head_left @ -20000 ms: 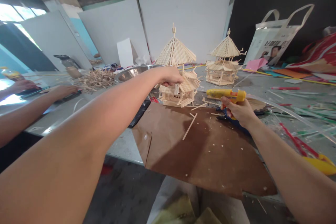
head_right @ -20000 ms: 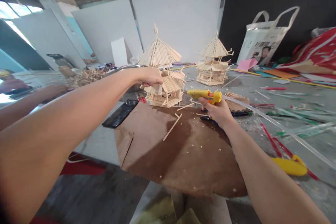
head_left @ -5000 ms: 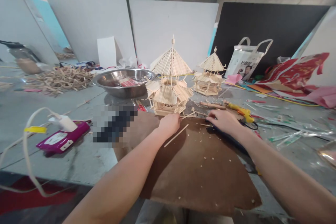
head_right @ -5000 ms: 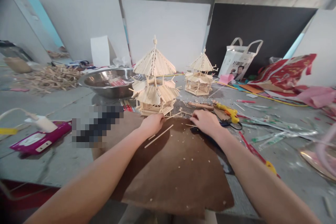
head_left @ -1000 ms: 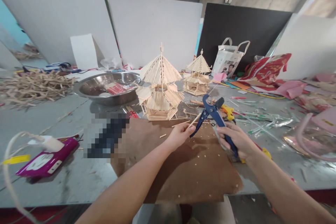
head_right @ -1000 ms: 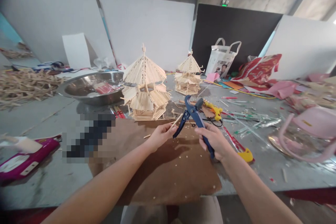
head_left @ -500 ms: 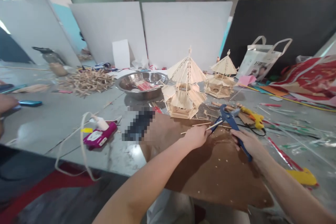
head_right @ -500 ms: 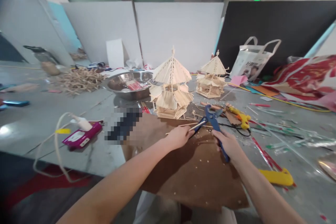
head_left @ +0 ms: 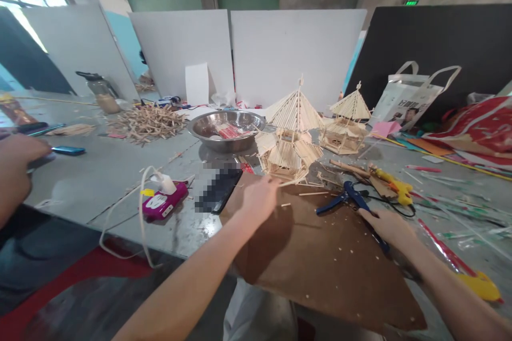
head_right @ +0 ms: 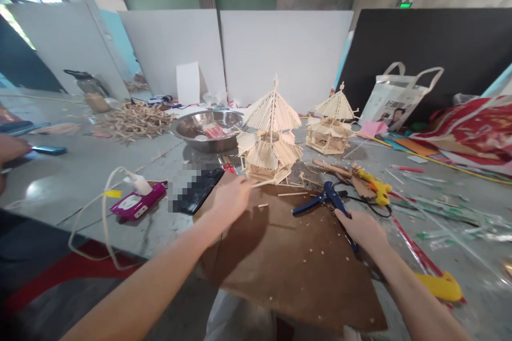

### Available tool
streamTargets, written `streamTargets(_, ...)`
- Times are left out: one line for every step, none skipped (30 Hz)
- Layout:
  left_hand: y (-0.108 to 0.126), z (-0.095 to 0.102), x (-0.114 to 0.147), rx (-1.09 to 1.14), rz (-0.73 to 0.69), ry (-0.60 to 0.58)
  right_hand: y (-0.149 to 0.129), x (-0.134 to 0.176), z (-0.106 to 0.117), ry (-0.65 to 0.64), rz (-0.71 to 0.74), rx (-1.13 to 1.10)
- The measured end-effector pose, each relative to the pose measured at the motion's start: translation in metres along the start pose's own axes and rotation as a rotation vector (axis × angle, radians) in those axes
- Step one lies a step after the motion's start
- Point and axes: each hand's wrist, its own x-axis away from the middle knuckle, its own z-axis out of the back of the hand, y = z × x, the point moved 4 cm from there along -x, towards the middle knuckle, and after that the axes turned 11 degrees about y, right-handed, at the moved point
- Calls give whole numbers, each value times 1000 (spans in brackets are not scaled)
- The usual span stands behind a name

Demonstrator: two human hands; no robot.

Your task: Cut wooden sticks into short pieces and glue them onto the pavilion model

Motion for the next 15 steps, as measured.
streamTargets(-21,7,-1,-50,81,36,0,0,-1,-3,2,0)
streamTargets(-41,12,-2,-105,170,66,1,0,-2,-9,5,-1)
streamTargets(-60,16,-2,-157,249,97,2,-1,-3,-18,6,-4)
streamTargets(-76,18,-2,-204,317,107,3,-2,-5,-24,7,-8)
streamTargets(-89,18,-2,-251,378,103,5,-2,-5,-25,5,-13)
streamTargets(-101,16,-1,-294,448,88,5,-3,-6,-25,7,-19)
streamTargets(-109,13,-1,-319,493,73,6,-4,-7,-24,8,-27)
streamTargets(-115,9,0,-327,516,53,6,-4,-7,-25,8,-34)
streamTargets(-119,6,0,-323,527,26,7,-5,-7,-27,5,-36)
streamTargets(-122,2,0,-312,527,-1,7,-5,-7,-30,3,-35)
streamTargets(-125,-1,-1,-298,519,-33,6,-5,-7,-33,2,-33)
streamTargets(-127,-2,-1,-286,512,-63,6,-5,-7,-35,3,-31)
streamTargets(-129,-4,-2,-277,503,-94,5,-5,-7,-37,4,-27)
streamTargets(-131,-4,-3,-272,498,-122,5,-4,-7,-39,5,-24)
streamTargets(-132,-4,-5,-270,495,-144,5,-4,-7,-42,4,-20)
